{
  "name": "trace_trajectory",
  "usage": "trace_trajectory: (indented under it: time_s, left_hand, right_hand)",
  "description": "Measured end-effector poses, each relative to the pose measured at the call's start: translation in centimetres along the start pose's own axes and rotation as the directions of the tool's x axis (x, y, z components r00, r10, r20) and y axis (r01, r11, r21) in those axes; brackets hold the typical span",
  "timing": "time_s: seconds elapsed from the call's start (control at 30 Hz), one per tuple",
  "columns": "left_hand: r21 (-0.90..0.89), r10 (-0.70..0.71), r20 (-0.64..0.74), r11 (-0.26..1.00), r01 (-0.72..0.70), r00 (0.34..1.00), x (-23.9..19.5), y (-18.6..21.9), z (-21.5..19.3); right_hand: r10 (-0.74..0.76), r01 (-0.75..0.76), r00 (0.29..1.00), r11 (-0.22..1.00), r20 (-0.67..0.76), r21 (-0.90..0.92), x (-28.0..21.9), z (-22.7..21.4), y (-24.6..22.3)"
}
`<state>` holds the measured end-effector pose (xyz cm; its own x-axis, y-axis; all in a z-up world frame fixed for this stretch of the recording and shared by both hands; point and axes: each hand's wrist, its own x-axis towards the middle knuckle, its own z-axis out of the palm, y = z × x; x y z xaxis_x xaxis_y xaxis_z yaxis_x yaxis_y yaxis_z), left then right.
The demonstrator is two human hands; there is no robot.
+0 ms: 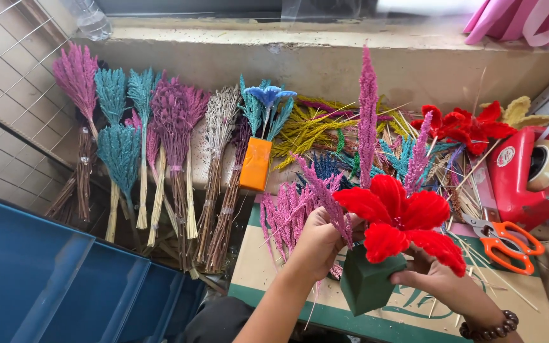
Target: The person trims the stems of pink dried flowers with orange scissors, then inserts a red artificial flower into a green floral foam block. They continue adding pink dried flower stems around the red flower, adjusting their positions to form a small arrangement.
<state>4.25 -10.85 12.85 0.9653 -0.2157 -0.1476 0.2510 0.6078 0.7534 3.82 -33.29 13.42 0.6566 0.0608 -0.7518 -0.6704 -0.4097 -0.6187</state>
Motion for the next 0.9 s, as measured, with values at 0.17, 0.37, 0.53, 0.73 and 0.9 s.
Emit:
trace_trajectory:
  time_s: [0.17,0.37,0.53,0.73,0.9]
  left_hand:
    - [0.018,-0.047,-0.047,0.999,0.048,0.998,0.0,0.1,0.0]
    - [0.018,-0.061,-0.071,0.998,0.062,0.996,0.0,0.4,0.4]
    - [0.024,-0.077,-0.07,0.997,0.079,0.995,0.1,0.1,0.1]
    - [0.031,-0.086,-0.036,0.996,0.087,0.996,0.5,-0.1,-0.5]
    - [0.029,-0.076,-0.021,0.997,0.076,0.997,0.6,0.0,-0.5]
  right_hand:
    - [-0.042,0.04,0.999,0.995,0.022,0.086,0.3,-0.1,0.2]
    - [-0.078,0.075,0.995,0.996,0.056,0.049,0.1,0.0,0.1]
    - [-0.301,0.301,0.953,0.945,-0.015,0.128,-0.6,0.3,0.1]
    - [-0.294,0.293,0.956,0.949,-0.011,0.115,-0.4,0.2,0.1]
    - [-0.17,0.161,0.984,0.977,0.051,0.138,0.2,-0.1,0.5]
